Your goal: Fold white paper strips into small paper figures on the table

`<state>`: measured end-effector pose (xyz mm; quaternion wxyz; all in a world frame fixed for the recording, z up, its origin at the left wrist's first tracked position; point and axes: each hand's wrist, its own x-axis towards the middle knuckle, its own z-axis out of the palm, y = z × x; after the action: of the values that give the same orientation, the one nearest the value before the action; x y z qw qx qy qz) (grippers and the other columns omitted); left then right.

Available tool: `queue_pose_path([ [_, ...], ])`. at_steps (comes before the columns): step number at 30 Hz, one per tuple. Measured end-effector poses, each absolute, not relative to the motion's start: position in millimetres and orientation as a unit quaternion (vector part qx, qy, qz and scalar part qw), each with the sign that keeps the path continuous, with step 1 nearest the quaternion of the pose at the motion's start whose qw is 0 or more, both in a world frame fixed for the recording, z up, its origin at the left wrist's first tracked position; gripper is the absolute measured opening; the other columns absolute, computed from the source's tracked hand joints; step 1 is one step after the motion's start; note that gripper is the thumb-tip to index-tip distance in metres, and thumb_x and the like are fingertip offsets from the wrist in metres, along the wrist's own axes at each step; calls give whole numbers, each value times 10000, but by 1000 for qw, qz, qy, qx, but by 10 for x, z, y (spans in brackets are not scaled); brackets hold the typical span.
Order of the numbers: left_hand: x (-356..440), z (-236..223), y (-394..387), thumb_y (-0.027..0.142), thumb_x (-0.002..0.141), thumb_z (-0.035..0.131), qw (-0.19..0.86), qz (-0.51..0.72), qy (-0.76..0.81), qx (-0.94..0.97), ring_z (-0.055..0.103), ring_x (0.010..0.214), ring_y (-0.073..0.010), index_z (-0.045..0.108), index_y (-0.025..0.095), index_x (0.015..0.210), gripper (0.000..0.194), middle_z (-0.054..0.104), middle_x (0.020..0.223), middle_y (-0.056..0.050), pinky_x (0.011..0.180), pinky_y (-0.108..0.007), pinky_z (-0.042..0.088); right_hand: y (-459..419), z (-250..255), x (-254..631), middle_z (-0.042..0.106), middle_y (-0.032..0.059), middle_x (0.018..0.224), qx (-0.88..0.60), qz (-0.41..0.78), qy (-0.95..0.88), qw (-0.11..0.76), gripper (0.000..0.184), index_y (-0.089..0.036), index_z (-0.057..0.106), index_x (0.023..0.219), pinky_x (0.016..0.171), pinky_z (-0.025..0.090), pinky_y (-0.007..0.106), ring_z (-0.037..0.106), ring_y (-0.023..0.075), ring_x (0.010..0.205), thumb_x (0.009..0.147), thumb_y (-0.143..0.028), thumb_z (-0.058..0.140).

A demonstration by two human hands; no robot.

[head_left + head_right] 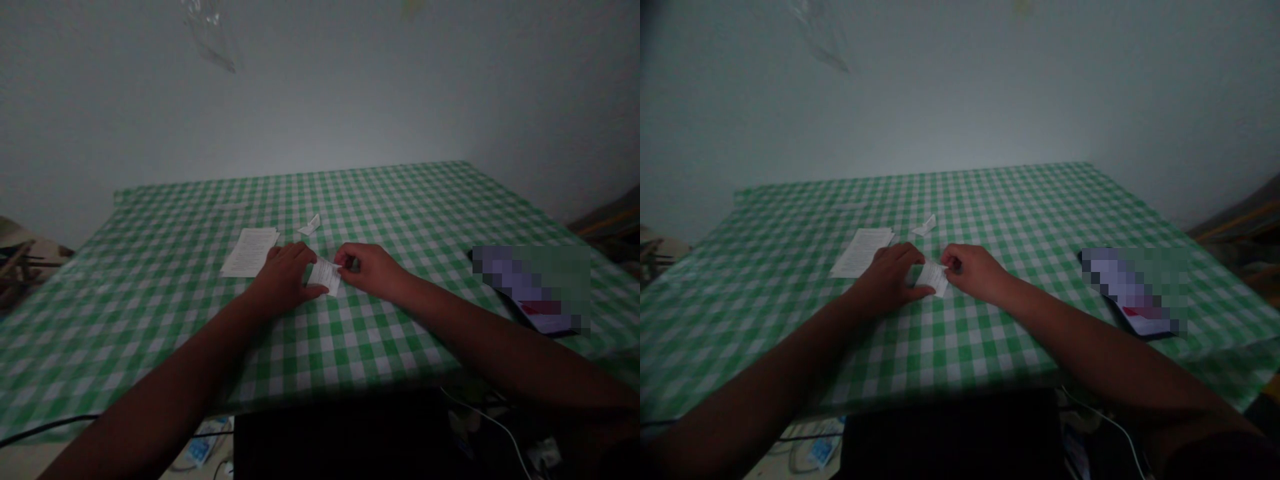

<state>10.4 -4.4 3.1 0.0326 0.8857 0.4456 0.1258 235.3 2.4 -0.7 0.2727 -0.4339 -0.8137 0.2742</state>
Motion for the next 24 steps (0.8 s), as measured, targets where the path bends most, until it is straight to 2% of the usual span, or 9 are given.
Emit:
queue_pose_path([
  [4, 117, -6, -46, 445, 751, 786, 25, 157, 460, 874, 539, 1144, -321, 475, 199, 1183, 586, 583, 1209, -119, 946, -466, 402, 30, -14, 2354, 652, -1, 827, -383, 242, -851, 264, 53, -196, 636, 852, 746, 439, 263, 589, 137, 785, 832, -146, 637],
  [7, 111, -9, -41, 453, 761, 776, 28, 166, 449, 877, 510, 1190, -331, 451, 204, 1261, 646, 554, 1292, -135, 963, -476, 390, 37, -27, 2364, 657, 13, 864, -334, 224, -881, 249, 49, -203, 650, 853, 854, 442, 300, 592, 155, 875, 854, -157, 634],
  [10, 97, 14, -34, 433, 828, 717, 40, 146, 409, 900, 514, 1186, -302, 523, 240, 1222, 479, 589, 1277, -91, 981, -468, 356, 48, -50, 2385, 656, 27, 897, -295, 213, -901, 237, 51, -203, 666, 869, 912, 436, 330, 591, 167, 919, 867, -166, 630],
  [13, 83, 38, -26, 343, 882, 663, 63, 122, 364, 921, 534, 1161, -263, 611, 260, 1124, 261, 641, 1195, -39, 998, -453, 321, 64, -78, 2401, 652, 34, 906, -263, 204, -914, 233, 50, -198, 683, 879, 934, 437, 344, 592, 170, 923, 872, -180, 637],
  [15, 70, 40, -16, 295, 890, 651, 74, 114, 350, 927, 544, 1158, -247, 639, 263, 1084, 197, 653, 1177, -22, 1007, -448, 304, 74, -98, 2406, 652, 37, 941, -255, 203, -917, 229, 53, -204, 695, 887, 955, 436, 356, 594, 174, 955, 874, -190, 645],
  [24, -34, 44, 36, 302, 881, 670, 122, 106, 298, 941, 549, 1192, -246, 646, 258, 1149, 272, 636, 1247, -37, 1029, -435, 312, 43, -122, 2421, 631, 63, 1046, -231, 203, -926, 219, 118, -210, 719, 973, 923, 497, 355, 602, 188, 1003, 867, -195, 669],
])
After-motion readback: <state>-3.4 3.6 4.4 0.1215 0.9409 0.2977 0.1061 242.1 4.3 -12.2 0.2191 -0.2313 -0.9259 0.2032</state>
